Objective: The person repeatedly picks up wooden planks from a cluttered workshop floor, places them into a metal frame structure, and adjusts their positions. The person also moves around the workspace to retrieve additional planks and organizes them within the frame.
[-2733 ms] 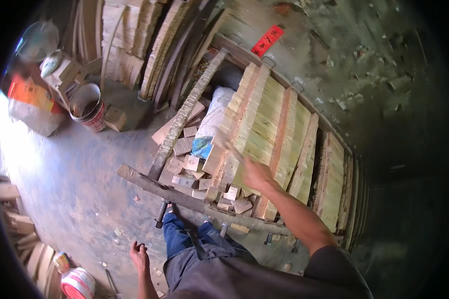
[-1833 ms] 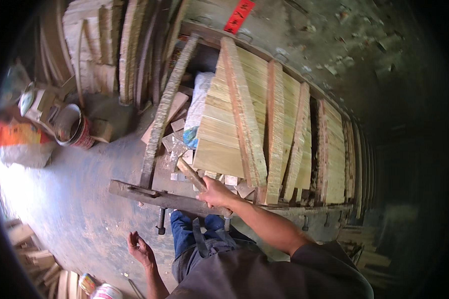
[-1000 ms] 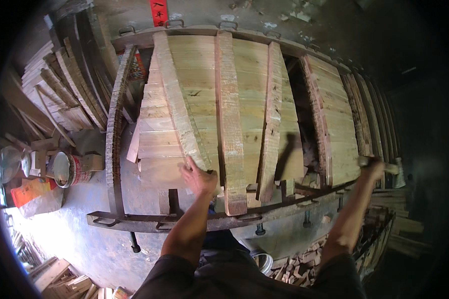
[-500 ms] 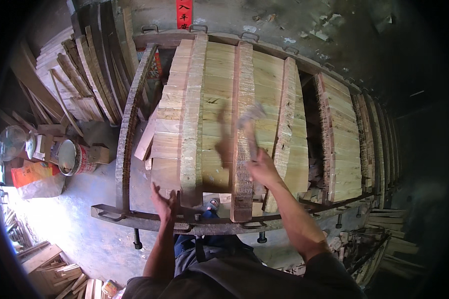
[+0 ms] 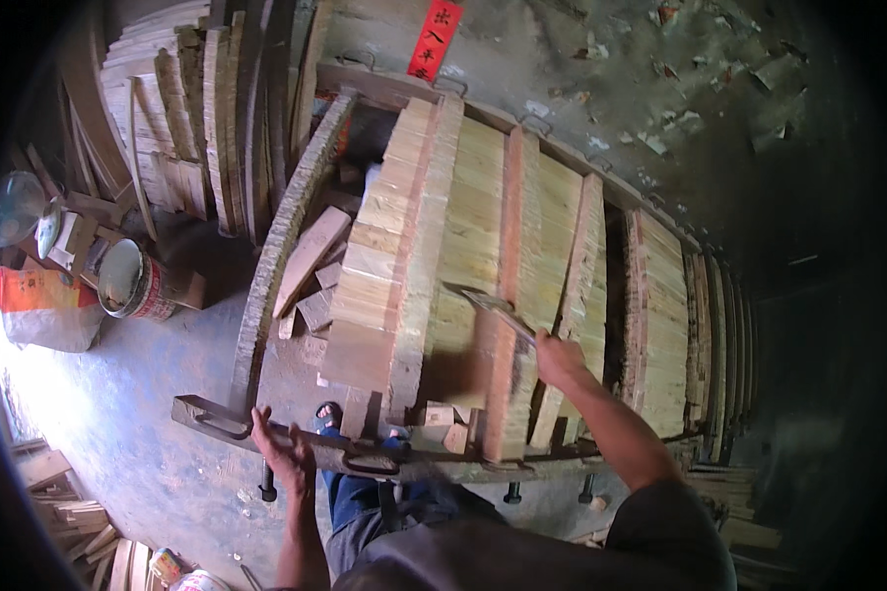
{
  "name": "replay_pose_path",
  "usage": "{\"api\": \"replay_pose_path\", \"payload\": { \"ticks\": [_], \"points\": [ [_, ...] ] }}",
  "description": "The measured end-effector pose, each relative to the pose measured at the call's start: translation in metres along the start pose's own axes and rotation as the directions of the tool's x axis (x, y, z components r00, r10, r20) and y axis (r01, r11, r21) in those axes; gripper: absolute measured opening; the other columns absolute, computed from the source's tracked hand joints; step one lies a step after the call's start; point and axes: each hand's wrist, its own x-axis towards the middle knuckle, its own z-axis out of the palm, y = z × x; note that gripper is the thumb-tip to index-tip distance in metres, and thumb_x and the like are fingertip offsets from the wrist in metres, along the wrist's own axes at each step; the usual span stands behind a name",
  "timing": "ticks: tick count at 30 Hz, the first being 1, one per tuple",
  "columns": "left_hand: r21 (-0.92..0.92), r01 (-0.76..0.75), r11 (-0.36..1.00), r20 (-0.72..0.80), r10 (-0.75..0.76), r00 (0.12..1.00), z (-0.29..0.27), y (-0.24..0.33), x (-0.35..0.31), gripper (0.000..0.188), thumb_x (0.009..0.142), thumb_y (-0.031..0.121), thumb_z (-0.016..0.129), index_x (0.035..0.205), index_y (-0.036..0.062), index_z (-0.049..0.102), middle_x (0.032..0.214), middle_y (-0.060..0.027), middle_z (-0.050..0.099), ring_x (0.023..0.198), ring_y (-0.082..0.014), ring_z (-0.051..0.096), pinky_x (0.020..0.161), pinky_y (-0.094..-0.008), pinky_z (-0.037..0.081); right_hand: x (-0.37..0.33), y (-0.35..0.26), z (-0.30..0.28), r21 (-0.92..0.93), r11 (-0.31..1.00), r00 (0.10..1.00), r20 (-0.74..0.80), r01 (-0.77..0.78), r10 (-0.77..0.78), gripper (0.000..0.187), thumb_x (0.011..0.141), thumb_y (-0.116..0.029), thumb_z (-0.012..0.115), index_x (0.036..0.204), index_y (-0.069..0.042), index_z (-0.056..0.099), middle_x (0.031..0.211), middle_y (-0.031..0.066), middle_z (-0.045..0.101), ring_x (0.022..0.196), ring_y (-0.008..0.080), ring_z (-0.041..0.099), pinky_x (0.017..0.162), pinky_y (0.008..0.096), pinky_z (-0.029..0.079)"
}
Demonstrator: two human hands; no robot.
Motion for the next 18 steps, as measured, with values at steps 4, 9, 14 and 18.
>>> {"api": "replay_pose_path", "payload": {
  "ticks": [4, 9, 14, 18],
  "points": [
    [0.021, 0.044, 0.999, -0.007, -0.044, 0.999, -0.017, -0.016, 0.012, 0.070, 0.083, -0.005, 0.060, 0.148, -0.0014, 0.035, 0.136, -0.0203, 0.052, 0.126, -0.0330, 0.050, 0.110, -0.0428, 0.036, -0.012, -0.014, -0.006, 0.217, 0.965, 0.988, 0.075, -0.145, 0.132, 0.058, 0.085, -0.012, 0.060, 0.137, 0.004, 0.040, 0.098, 0.0266, 0.069, 0.088, 0.0369, 0.071, 0.074, 0.0505, 0.055],
    [0.012, 0.000, 1.000, 0.093, -0.001, 0.996, 0.000, -0.002, 0.011, 0.069, 0.084, -0.008, 0.060, 0.149, 0.0014, 0.036, 0.134, -0.0191, 0.053, 0.127, -0.0308, 0.050, 0.111, -0.0410, 0.035, -0.036, -0.054, 0.017, 0.642, 0.765, 0.999, 0.026, -0.050, 0.042, 0.050, 0.086, -0.018, 0.067, 0.127, 0.003, 0.046, 0.088, 0.0173, 0.069, 0.074, 0.0251, 0.069, 0.064, 0.0412, 0.056],
    [-0.068, -0.127, 0.990, 0.214, 0.138, 0.967, 0.036, 0.037, -0.006, 0.064, 0.082, -0.009, 0.062, 0.142, 0.0015, 0.045, 0.131, -0.0197, 0.059, 0.125, -0.0316, 0.054, 0.111, -0.0420, 0.037, -0.016, -0.073, 0.099, 0.985, -0.056, 0.982, 0.156, -0.162, -0.109, 0.030, 0.088, -0.018, 0.071, 0.104, -0.002, 0.052, 0.075, 0.0098, 0.061, 0.061, 0.0204, 0.061, 0.056, 0.0379, 0.051],
    [-0.076, -0.264, 0.962, 0.321, 0.274, 0.906, 0.041, 0.060, -0.032, 0.055, 0.082, -0.004, 0.059, 0.136, -0.0019, 0.049, 0.122, -0.0206, 0.063, 0.115, -0.0351, 0.059, 0.104, -0.0436, 0.043, -0.017, -0.055, 0.147, 0.895, 0.442, 0.969, -0.050, -0.064, 0.241, 0.045, 0.086, -0.025, 0.074, 0.117, 0.001, 0.054, 0.083, 0.0197, 0.065, 0.082, 0.0328, 0.066, 0.076, 0.0447, 0.053]
  ]
}}
